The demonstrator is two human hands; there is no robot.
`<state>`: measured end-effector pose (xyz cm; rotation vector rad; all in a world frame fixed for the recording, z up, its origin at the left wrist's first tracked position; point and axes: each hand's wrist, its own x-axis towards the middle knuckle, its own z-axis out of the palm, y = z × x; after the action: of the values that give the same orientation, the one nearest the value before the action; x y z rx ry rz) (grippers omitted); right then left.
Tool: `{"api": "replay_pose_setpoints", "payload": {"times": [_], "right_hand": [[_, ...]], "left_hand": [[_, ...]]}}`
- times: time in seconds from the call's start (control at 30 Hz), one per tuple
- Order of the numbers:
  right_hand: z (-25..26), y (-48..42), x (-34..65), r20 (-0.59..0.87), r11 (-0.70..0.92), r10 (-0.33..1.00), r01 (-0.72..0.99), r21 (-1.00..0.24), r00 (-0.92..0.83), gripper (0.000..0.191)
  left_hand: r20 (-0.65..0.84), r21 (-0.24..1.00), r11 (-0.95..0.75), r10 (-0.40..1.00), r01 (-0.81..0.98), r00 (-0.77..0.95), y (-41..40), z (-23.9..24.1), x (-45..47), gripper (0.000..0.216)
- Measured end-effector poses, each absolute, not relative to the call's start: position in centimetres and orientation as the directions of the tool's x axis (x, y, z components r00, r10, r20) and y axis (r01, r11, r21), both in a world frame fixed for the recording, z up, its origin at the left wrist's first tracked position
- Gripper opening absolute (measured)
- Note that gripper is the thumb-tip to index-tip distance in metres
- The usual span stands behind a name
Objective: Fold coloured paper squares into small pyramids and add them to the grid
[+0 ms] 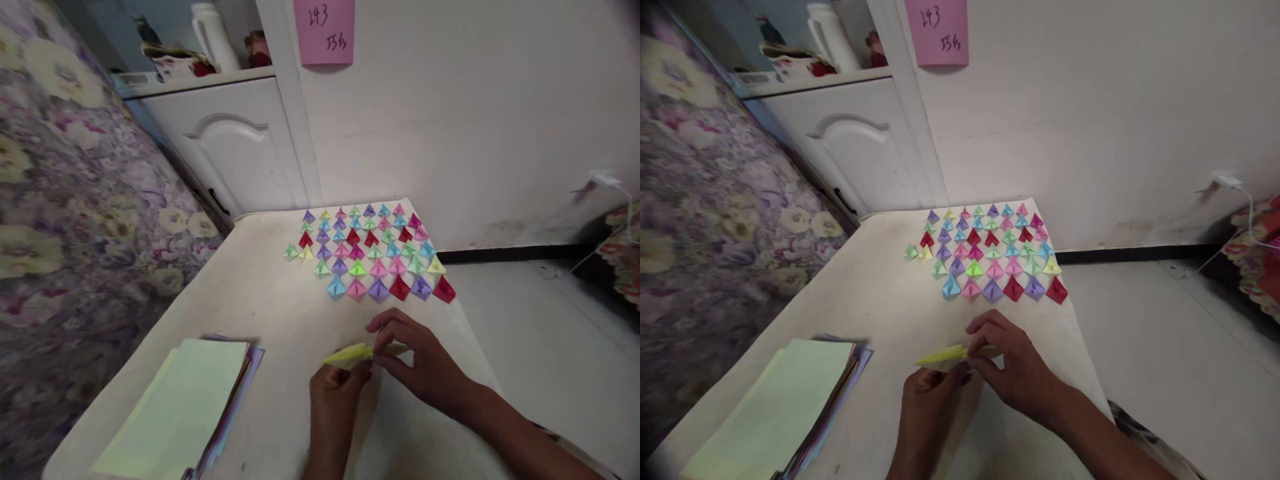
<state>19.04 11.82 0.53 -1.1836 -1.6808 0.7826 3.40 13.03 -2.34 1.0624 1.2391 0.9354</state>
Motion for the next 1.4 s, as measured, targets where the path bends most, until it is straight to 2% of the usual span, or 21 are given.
{"api": "replay_pose_setpoints", "payload": {"times": [0.13, 0.23, 0.37, 0.47, 0.6, 0.73, 0.87, 1.07, 1.13, 1.27, 1.4], "right_hand": [[0.4, 11.8, 19.0, 0.286, 0.331, 0.942, 0.355, -0.874, -0.173, 0.018], [0.0, 11.8, 19.0, 0.297, 0.353, 0.934, 0.401, -0.845, -0.197, 0.018], [-0.6, 11.8, 19.2, 0.362, 0.43, 0.902, 0.542, -0.722, -0.233, 0.017], [-1.0, 11.8, 19.2, 0.388, 0.456, 0.887, 0.602, -0.655, -0.25, 0.02], [-1.0, 11.8, 19.0, 0.366, 0.445, 0.894, 0.621, -0.645, -0.26, 0.022], [-0.8, 11.9, 19.2, 0.348, 0.438, 0.898, 0.634, -0.637, -0.27, 0.02], [-0.6, 11.9, 19.6, 0.344, 0.458, 0.887, 0.677, -0.576, -0.307, 0.019], [-0.7, 11.8, 19.6, 0.336, 0.518, 0.854, 0.709, -0.479, -0.397, 0.018], [-0.6, 11.6, 19.5, 0.327, 0.531, 0.847, 0.706, -0.469, -0.42, 0.019], [-0.4, 11.3, 19.3, 0.32, 0.554, 0.833, 0.691, -0.465, -0.452, 0.022], [-0.4, 10.9, 19.1, 0.312, 0.567, 0.824, 0.694, -0.443, -0.474, 0.022]], "left_hand": [[-0.192, 0.981, 0.186, 0.971, 0.058, 0.139, 12.9, -2.4, 3.2, 0.019], [-0.201, 0.978, 0.192, 0.97, 0.079, 0.137, 12.9, -2.5, 3.2, 0.02], [-0.21, 0.974, 0.198, 0.972, 0.113, 0.107, 13.0, -2.9, 3.2, 0.019], [-0.169, 0.985, 0.162, 0.978, 0.061, 0.125, 12.9, -3.2, 3.2, 0.017], [-0.141, 0.989, 0.134, 0.978, 0.056, 0.156, 12.8, -3.3, 3.3, 0.013], [-0.145, 0.982, 0.12, 0.974, 0.148, 0.172, 12.7, -3.0, 3.1, 0.01], [-0.21, 0.95, 0.142, 0.95, 0.276, 0.232, 12.6, -1.4, 2.7, 0.015], [-0.224, 0.96, 0.121, 0.874, 0.254, 0.431, 12.5, 1.0, 1.6, 0.037], [-0.269, 0.951, 0.162, 0.853, 0.261, 0.448, 12.6, 1.3, 1.2, 0.047], [-0.444, 0.896, 0.394, 0.763, 0.206, 0.469, 13.0, 1.4, 0.3, 0.07], [-0.463, 0.883, 0.427, 0.728, 0.194, 0.507, 13.1, 1.6, 0.1, 0.055]]}}
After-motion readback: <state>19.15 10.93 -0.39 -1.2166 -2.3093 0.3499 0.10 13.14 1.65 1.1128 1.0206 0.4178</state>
